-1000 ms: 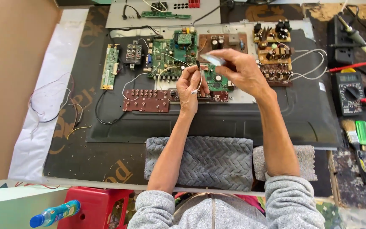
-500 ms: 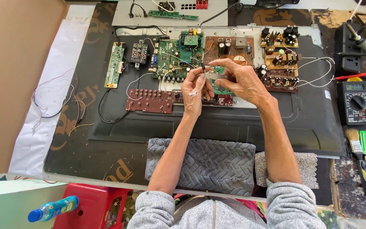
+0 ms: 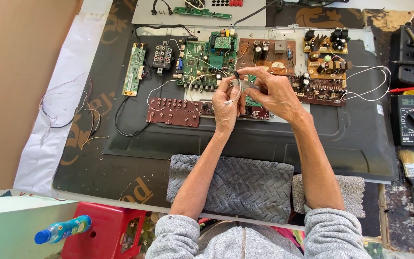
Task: Preparing and cutting electrical wires for electronics repair on a television set
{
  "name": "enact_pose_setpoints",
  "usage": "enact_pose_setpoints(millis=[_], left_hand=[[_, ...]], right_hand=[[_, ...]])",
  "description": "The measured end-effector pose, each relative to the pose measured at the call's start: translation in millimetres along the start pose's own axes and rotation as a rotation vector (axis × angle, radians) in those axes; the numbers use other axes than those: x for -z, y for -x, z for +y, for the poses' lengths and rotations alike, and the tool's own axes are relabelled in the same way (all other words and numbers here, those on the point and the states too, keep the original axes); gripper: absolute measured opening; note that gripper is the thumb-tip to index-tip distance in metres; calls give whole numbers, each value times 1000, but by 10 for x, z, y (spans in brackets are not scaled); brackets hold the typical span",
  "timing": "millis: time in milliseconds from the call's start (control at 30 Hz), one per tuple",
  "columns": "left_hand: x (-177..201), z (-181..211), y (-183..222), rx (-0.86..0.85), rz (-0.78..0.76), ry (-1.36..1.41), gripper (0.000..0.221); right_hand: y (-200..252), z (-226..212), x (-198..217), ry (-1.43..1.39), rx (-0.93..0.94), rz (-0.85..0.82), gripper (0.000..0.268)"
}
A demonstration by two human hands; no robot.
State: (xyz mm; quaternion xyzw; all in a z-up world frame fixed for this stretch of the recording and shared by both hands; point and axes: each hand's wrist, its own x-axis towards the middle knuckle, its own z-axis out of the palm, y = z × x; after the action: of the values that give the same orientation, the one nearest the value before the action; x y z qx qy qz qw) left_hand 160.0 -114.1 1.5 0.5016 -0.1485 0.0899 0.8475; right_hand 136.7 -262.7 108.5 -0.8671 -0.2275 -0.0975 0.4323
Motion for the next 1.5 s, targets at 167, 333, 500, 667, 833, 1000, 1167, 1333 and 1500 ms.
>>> enact_pose_setpoints(millis=[167,333,500,667,833,1000,1167,1333,1500], left_hand=[[56,-82,-1,-37,-11,-44,24],[55,-12,11,-51,-14,-76,25],[-17,126,23,-50,-11,-36,23],[8,121,21,-36,46,-53,24],[-21,161,31,-10,129,-61,24],[-5,106,24,-2,158,-25,18],[-13,125,29,-45,193,-87,15],[-72,240,44,-114,262,-253,14],[-71,232,25,-148,371,-467,9]], right_hand=[[0,-57,7,-15,-1,-11,44],[12,-64,36,-44,-10,-22,43],[18,-75,66,-39,4,-37,43],[24,21,6,-28,21,6,39],[17,75,-68,-12,24,33,35],[-14,89,-165,-115,-20,58,34],[-33,11,-265,-123,-40,105,32],[-24,-111,-342,-193,-93,125,30],[-27,-183,-415,-275,-154,169,29]])
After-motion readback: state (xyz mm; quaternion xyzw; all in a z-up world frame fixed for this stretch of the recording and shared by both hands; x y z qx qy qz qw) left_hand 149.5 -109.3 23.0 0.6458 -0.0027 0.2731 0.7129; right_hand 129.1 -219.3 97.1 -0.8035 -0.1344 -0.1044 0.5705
